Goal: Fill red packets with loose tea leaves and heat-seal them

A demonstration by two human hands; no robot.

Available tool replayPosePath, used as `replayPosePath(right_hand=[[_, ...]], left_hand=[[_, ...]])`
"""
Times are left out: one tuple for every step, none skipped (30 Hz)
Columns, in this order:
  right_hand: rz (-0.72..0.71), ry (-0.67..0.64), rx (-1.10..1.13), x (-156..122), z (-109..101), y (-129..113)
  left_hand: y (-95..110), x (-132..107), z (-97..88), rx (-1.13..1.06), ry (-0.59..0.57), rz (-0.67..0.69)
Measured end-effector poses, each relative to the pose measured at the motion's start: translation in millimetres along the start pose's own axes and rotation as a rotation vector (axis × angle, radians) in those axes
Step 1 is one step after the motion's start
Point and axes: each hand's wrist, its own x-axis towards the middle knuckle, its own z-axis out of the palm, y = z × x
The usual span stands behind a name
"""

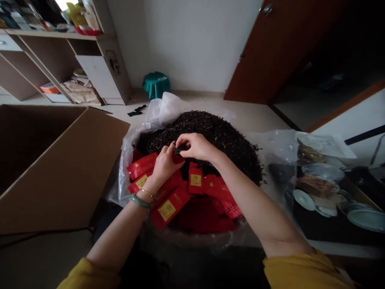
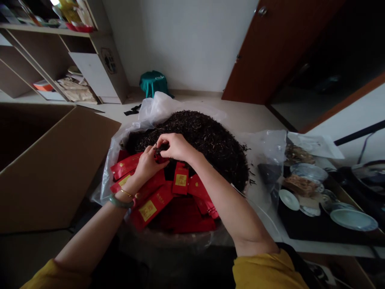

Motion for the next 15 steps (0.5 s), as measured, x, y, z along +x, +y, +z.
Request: replayPosePath(right_hand=[[-0.018, -0.008, -0.094, -0.7, 2.4, -2.6], [-0.027, -0.016, -0.184, -1.1, 4.3, -4.2], [-0.026, -0.023, -0.266, -1.1, 5.8, -4.9], [-0.017, -0.031, -0.335, -1.1, 6.7, -5.2], [-0.002, -0.039, -0.392, -1.0, 7.1, -5.2], [0.016, -0.046, -0.439, -1.0, 7.2, -5.2], [0.033, -0.053, -0.475, -1.0, 7.0, -5.3], [0.047, -0.058, -0.503, -1.2, 6.9, -5.6], [0.052, -0.06, -0.52, -1.6, 6.8, -6.0], [0.046, -0.058, -0.528, -2.1, 6.8, -6.6], [0.033, -0.052, -0.523, -2.6, 7.1, -7.2], [0.016, -0.04, -0.508, -3.1, 7.4, -7.8], [0.0, -0.025, -0.486, -3.6, 7.7, -8.4], [-0.012, -0.009, -0.459, -3.9, 8.1, -8.9], [-0.02, 0.006, -0.431, -4.2, 8.3, -9.3]], left_hand=[[-0.7, 0.0, 0.3, -0.004, -0.002, 0.0], [-1.4, 0.0, 0.5, -0.01, -0.006, 0.002], [-2.2, 0.0, 0.6, -0.018, -0.01, 0.008], [-2.8, 0.0, 0.8, -0.026, -0.012, 0.019], [-3.3, 0.0, 0.9, -0.032, -0.013, 0.032], [-3.6, 0.0, 1.1, -0.034, -0.012, 0.04], [-3.5, 0.0, 1.3, -0.032, -0.011, 0.043], [-3.2, 0.0, 1.4, -0.029, -0.012, 0.041], [-2.6, 0.1, 1.4, -0.024, -0.016, 0.036], [-1.8, 0.2, 1.4, -0.019, -0.021, 0.029], [-1.0, 0.5, 1.2, -0.015, -0.025, 0.021], [-0.2, 0.7, 0.9, -0.011, -0.03, 0.015], [0.4, 1.0, 0.5, -0.006, -0.035, 0.01], [1.0, 1.4, 0.1, -0.002, -0.038, 0.005], [1.4, 1.7, -0.3, 0.002, -0.042, 0.001]])
